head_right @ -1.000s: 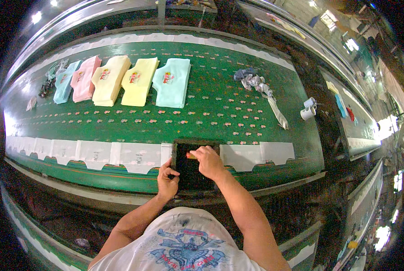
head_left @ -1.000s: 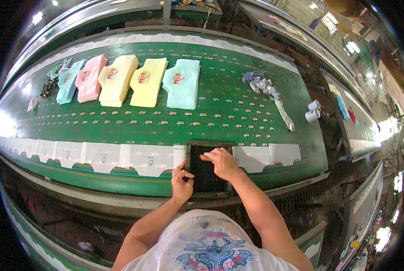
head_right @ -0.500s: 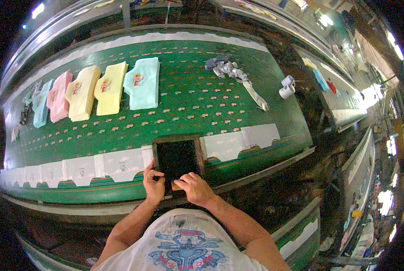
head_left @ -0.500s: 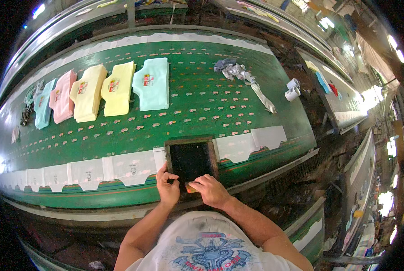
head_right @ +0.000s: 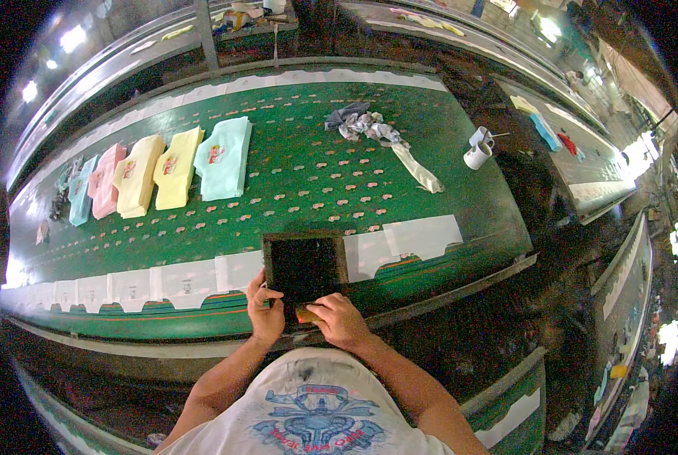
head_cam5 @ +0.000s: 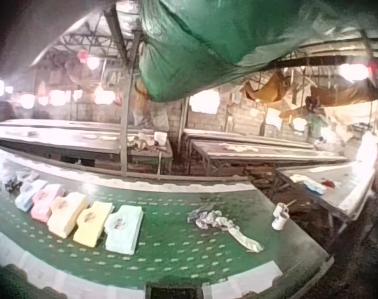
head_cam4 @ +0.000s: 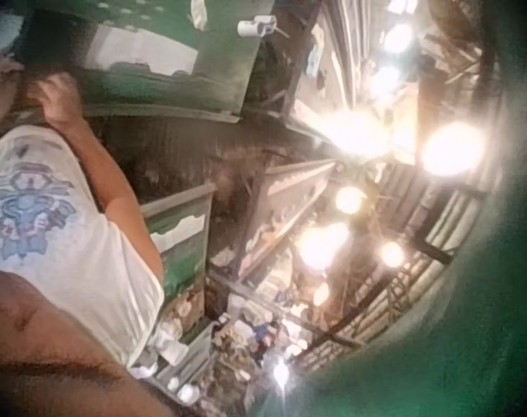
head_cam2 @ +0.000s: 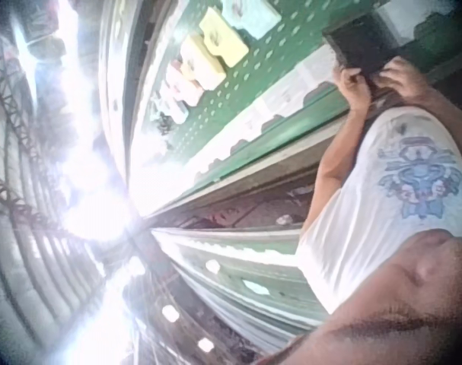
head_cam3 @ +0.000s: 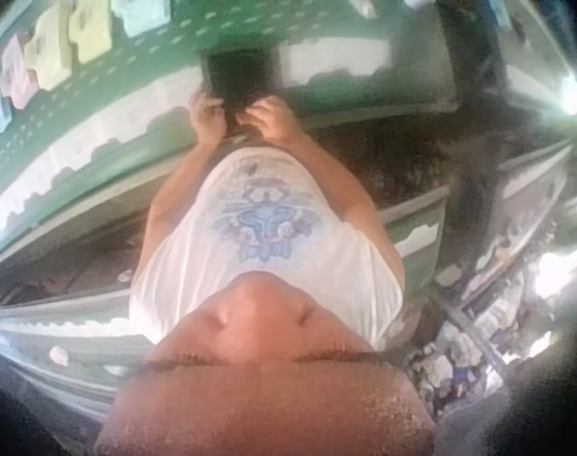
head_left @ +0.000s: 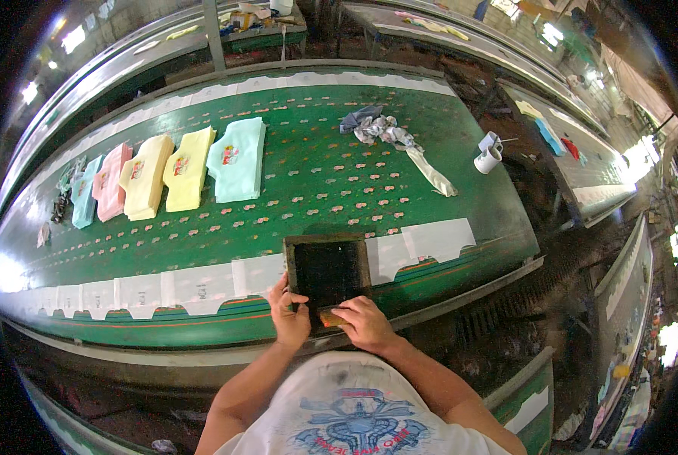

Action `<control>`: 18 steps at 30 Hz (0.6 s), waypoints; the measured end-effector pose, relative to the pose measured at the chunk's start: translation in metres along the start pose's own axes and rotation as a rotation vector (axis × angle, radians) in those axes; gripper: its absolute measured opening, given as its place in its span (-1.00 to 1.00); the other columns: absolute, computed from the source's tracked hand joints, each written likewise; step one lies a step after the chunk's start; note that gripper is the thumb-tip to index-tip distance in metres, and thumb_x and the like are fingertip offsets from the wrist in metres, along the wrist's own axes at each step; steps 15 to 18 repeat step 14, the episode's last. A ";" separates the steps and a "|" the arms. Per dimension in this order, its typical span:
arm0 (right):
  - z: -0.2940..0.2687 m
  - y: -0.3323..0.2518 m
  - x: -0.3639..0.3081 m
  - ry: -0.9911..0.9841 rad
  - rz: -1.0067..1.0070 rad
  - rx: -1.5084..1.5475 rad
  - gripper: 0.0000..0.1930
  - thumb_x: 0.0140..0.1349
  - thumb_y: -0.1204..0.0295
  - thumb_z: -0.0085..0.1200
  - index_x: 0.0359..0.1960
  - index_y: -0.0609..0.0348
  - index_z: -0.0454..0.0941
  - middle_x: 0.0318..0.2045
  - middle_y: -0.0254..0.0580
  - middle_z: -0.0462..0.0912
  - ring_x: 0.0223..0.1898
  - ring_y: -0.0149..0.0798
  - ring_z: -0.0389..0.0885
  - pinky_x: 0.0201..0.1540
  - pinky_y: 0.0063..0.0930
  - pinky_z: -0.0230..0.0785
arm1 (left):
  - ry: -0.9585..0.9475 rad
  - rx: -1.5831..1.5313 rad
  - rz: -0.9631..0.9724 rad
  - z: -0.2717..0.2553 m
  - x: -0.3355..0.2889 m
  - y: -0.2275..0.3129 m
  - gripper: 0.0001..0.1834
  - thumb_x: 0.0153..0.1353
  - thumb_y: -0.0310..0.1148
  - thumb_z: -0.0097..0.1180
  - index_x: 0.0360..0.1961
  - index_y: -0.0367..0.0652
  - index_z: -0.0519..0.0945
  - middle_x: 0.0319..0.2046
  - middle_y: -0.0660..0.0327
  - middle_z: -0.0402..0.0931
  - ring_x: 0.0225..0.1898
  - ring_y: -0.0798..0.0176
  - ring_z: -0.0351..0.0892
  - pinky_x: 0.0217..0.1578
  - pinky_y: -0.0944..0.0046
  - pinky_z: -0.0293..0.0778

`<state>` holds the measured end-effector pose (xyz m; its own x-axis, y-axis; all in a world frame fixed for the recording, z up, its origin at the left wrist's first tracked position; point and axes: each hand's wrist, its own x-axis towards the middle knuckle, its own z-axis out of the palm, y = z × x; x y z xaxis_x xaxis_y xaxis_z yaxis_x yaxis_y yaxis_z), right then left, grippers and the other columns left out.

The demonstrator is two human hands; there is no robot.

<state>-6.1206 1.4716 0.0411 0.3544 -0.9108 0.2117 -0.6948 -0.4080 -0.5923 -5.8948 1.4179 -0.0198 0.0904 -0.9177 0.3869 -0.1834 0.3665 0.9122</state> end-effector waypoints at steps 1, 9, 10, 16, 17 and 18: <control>-0.007 0.014 -0.010 0.017 0.008 -0.002 -0.60 0.32 0.47 0.37 0.20 0.16 0.81 0.09 -0.06 0.76 0.18 0.12 0.68 0.32 0.00 0.56 | -0.012 0.036 0.010 0.017 -0.002 0.001 -0.59 -0.03 -0.88 0.19 -0.25 -0.14 0.72 0.54 -0.25 0.46 0.55 -0.31 0.42 0.49 -0.17 0.40; -0.073 0.085 -0.059 -0.016 0.047 0.005 -0.63 0.32 0.61 0.27 0.16 0.21 0.80 0.13 -0.05 0.74 0.21 0.15 0.67 0.35 0.01 0.56 | 0.018 0.054 -0.106 0.125 -0.026 -0.008 -0.65 0.01 -0.81 0.26 -0.25 -0.13 0.72 0.55 -0.19 0.50 0.54 -0.28 0.46 0.52 -0.12 0.38; -0.079 0.090 -0.063 -0.021 0.047 0.020 -0.64 0.32 0.61 0.28 0.15 0.21 0.81 0.12 -0.05 0.74 0.21 0.15 0.67 0.34 0.02 0.57 | 0.022 0.024 -0.120 0.133 -0.029 -0.007 -0.67 0.02 -0.80 0.27 -0.26 -0.14 0.73 0.56 -0.18 0.50 0.55 -0.27 0.45 0.53 -0.12 0.38; -0.095 0.105 -0.070 -0.076 0.025 0.037 -0.64 0.36 0.61 0.26 0.18 0.20 0.80 0.14 -0.07 0.73 0.24 0.12 0.66 0.37 0.01 0.57 | 0.030 0.068 -0.207 0.146 -0.033 0.001 -0.66 0.02 -0.79 0.26 -0.23 -0.12 0.75 0.55 -0.12 0.53 0.54 -0.22 0.51 0.53 -0.09 0.39; -0.095 0.105 -0.070 -0.076 0.025 0.037 -0.64 0.36 0.61 0.26 0.18 0.20 0.80 0.14 -0.07 0.73 0.24 0.12 0.66 0.37 0.01 0.57 | 0.030 0.068 -0.207 0.146 -0.033 0.001 -0.66 0.02 -0.79 0.26 -0.23 -0.12 0.75 0.55 -0.12 0.53 0.54 -0.22 0.51 0.53 -0.09 0.39; -0.095 0.105 -0.070 -0.076 0.025 0.037 -0.64 0.36 0.61 0.26 0.18 0.20 0.80 0.14 -0.07 0.73 0.24 0.12 0.66 0.37 0.01 0.57 | 0.030 0.068 -0.207 0.146 -0.033 0.001 -0.66 0.02 -0.79 0.26 -0.23 -0.12 0.75 0.55 -0.12 0.53 0.54 -0.22 0.51 0.53 -0.09 0.39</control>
